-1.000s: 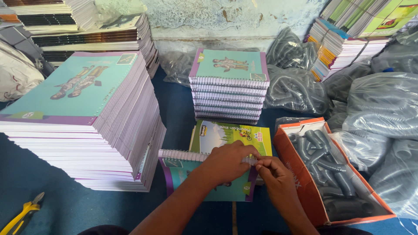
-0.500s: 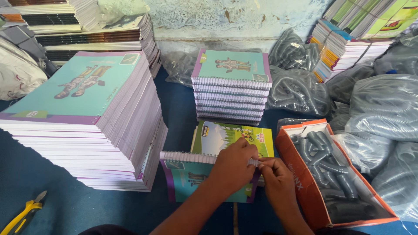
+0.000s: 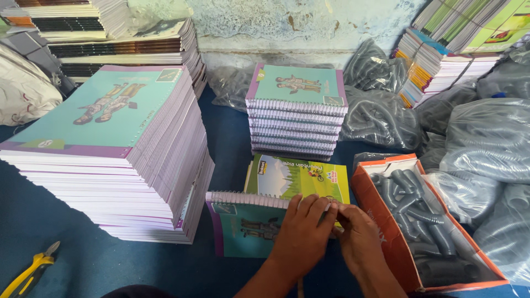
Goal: The person inserts a metal spiral coil into the punched holes of a notebook cover and pages, then twists the coil ends to secure it. They repeat this process for multiple notebooks, stacking the finished ones and handling loose coils from a nearby box.
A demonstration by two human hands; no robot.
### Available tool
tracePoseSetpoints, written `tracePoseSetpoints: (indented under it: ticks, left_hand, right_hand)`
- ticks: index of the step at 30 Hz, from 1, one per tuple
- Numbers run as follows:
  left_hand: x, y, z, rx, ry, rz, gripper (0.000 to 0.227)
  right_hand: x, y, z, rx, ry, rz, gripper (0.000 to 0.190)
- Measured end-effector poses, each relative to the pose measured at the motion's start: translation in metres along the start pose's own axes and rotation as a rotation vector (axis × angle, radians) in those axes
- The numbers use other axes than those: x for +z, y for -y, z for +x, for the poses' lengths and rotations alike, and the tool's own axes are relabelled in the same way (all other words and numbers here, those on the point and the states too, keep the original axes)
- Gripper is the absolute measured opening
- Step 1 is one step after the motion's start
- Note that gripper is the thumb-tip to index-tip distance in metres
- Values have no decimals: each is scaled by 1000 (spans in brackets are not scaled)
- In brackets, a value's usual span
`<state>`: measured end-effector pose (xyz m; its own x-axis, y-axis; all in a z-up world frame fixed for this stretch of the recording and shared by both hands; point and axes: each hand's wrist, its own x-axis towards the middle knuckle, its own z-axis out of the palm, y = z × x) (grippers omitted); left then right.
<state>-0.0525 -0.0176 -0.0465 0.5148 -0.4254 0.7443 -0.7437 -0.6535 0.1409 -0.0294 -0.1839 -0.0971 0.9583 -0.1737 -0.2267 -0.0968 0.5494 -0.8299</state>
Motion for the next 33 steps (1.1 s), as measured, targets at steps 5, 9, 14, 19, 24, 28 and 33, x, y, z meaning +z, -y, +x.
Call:
tracePoseSetpoints:
  ticks: [5, 9, 14, 19, 24, 28, 33]
  left_hand:
    - [2, -4, -3, 24, 6, 74, 48]
    - [0, 1, 2, -41, 21, -21, 45]
    - [-1, 16, 17, -135, 128, -170, 35]
    - [-1, 27, 26, -139, 271, -187, 35]
    - [2, 29, 27, -142, 310, -187, 32]
    - [2, 29, 25, -148, 324, -185, 32]
    - [2, 31, 22, -158, 263, -261, 50]
  right_hand:
    - [-5, 6, 0, 22, 73, 28, 17]
    - [-4, 12, 1, 32, 104, -89, 21]
    - [-3, 13, -3, 50, 80, -120, 22]
    - [-5, 10, -3, 30, 52, -47, 19]
    - [-3, 9, -5, -3, 78, -105, 20]
    - [1, 11, -5, -14, 41, -239, 24]
    - [-9, -2, -4, -83, 164, -387, 55]
